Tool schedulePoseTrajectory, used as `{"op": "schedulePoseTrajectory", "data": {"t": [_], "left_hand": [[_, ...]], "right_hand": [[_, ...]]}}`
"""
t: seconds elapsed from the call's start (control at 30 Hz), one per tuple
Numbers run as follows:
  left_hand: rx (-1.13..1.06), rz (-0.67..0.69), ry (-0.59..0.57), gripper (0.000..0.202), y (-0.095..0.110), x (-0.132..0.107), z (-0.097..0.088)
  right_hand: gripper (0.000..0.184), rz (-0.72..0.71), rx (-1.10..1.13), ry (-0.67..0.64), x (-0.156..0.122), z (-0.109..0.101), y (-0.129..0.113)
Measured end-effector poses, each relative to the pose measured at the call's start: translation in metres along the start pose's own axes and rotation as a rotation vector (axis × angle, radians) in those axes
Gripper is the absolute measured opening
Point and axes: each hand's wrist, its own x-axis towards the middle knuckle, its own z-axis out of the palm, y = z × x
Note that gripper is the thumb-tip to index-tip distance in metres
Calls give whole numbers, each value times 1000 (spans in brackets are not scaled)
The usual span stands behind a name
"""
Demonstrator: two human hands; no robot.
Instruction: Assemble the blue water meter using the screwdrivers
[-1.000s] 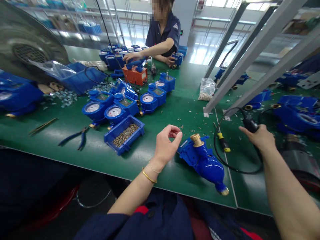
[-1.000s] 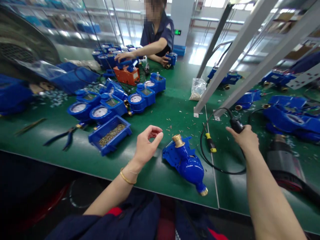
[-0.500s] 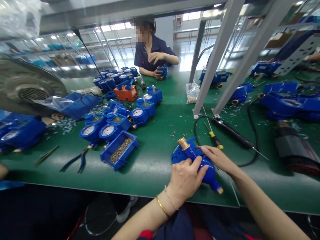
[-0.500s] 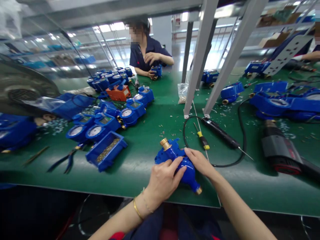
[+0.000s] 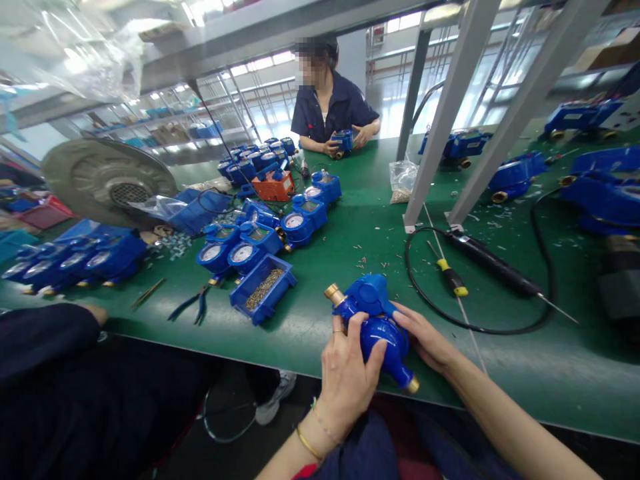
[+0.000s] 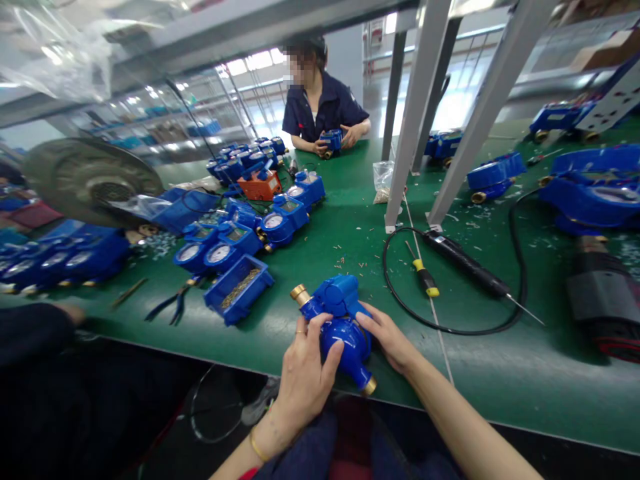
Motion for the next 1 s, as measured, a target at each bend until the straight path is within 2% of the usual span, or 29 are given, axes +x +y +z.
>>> {"op": "schedulePoseTrajectory", "data": {"t": [0.07, 0.13, 0.27, 0.37, 0.43, 0.53, 0.63, 0.77, 0.83, 0.87, 0.93, 1.0], "left_hand": [[-15, -70, 14, 49, -4, 2, -3], [-140, -102, 23, 49, -12, 7, -2], [-488, -4, 33, 47, -36, 34, 16], [-713, 35, 10, 51, -45, 62, 38], [-815, -3, 3, 53, -43, 79, 51], [-764, -153, 118, 47, -35, 89, 63], [-713, -308, 251, 46, -32, 81, 64], [-727, -318, 359, 59, -42, 66, 48], [-758, -263, 418, 70, -51, 68, 31], [-783, -218, 400, 76, -57, 72, 20], [-831, -109, 248, 85, -70, 84, -4], [-850, -37, 26, 87, -84, 97, -26]], "right_hand": [[84, -8, 51, 1, -1, 6, 4], [92, -44, 72, 40, -2, 11, 8], [100, -187, -41, 140, 1, 14, 10], [92, -285, -225, 256, 3, 11, 3], [83, -342, -387, 330, 5, 10, -2], [70, -434, -577, 404, 8, 14, -7], [58, -569, -716, 403, 11, 29, -7], [52, -826, -807, 275, 10, 55, -9], [50, -909, -771, 189, 9, 61, -12], [47, -931, -733, 136, 9, 62, -13], [36, -913, -626, 57, 11, 58, -14], [21, -837, -525, 78, 20, 48, -15]]}}
